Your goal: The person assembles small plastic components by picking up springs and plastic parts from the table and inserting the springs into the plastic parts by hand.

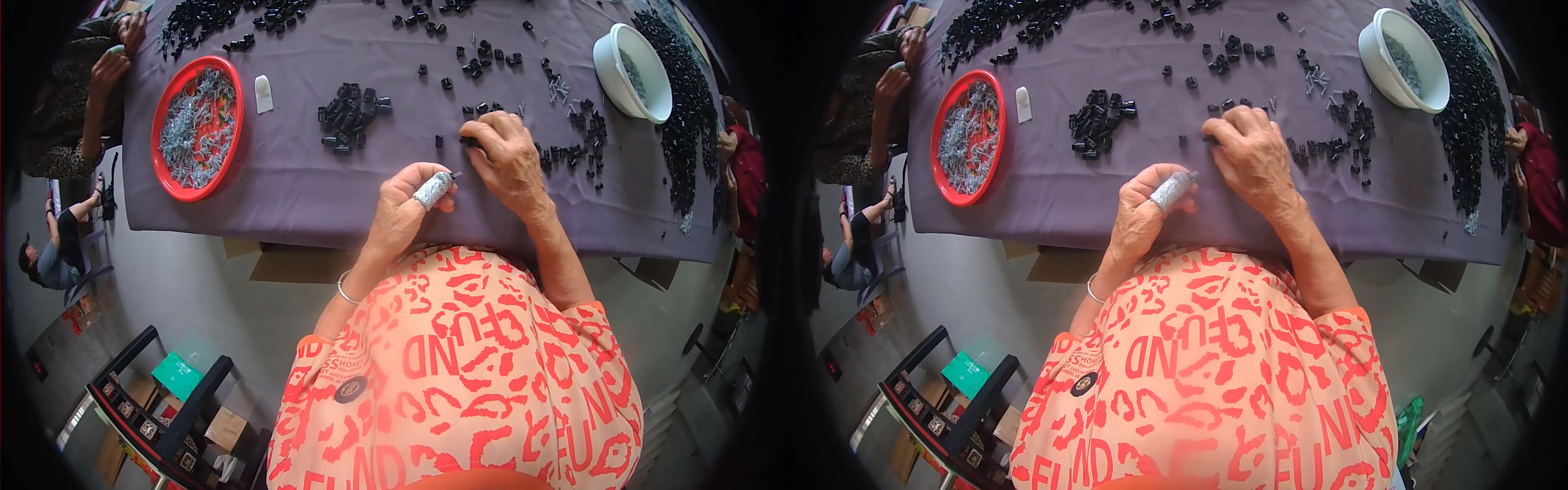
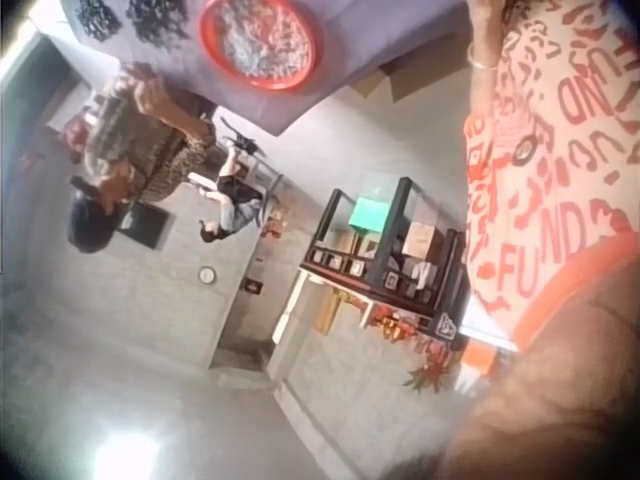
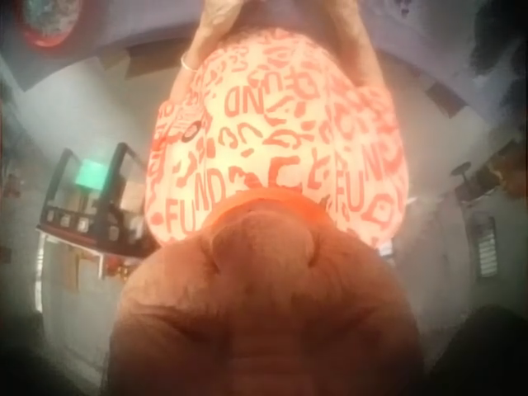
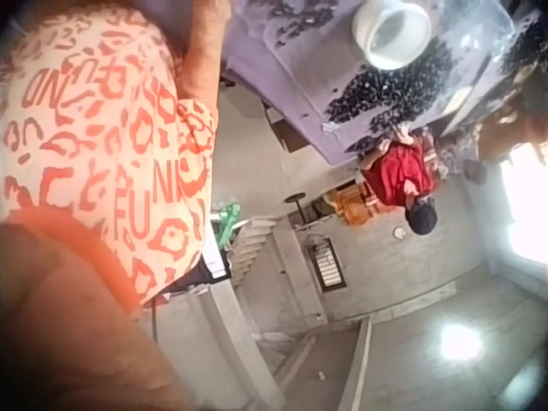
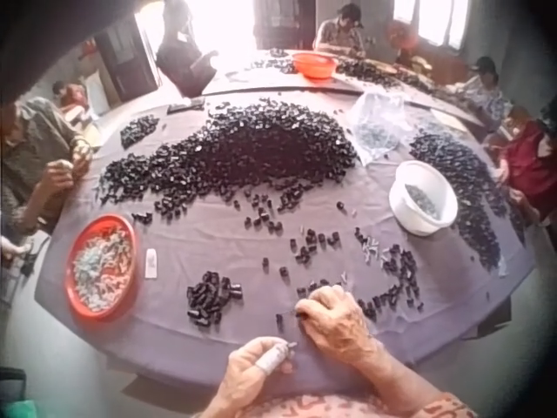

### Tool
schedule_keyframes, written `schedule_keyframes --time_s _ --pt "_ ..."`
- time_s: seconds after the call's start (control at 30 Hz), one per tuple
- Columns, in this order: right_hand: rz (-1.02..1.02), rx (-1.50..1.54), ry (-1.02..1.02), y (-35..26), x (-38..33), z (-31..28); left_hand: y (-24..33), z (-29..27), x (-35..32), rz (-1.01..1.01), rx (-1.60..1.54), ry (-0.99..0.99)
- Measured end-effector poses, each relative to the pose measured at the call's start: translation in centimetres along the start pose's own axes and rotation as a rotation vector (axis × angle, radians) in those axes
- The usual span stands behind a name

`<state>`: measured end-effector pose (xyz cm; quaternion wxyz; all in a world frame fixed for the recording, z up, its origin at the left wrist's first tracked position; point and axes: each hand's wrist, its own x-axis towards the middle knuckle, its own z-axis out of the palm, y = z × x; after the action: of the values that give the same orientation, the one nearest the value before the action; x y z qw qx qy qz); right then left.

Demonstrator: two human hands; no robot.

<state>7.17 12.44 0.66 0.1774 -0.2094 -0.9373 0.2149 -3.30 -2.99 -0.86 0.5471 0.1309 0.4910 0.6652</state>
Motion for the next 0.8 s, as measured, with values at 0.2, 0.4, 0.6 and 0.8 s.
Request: schedule_keyframes --time_s 0.2,0.4,0.6,0.8 --pt "0.001 0.067 0.067 0.3 -0.5 -0.3 -0.1 -0.5 -0.1 -0.009 -0.012 -0.030" --pt "-0.110 -0.061 0.104 -1.4 1.3 1.6 0.0 -0.9 -0.7 0.033 0.071 -0.115" --pt "-0.141 -0.135 0.120 -2.4 1.6 3.2 -0.6 -1.1 -0.7 0.111 -0.075 -0.110" --pt "-0.044 0.161 0.190 -2.3 0.6 2.4 -0.9 -1.4 -0.5 0.149 -0.103 -0.134"
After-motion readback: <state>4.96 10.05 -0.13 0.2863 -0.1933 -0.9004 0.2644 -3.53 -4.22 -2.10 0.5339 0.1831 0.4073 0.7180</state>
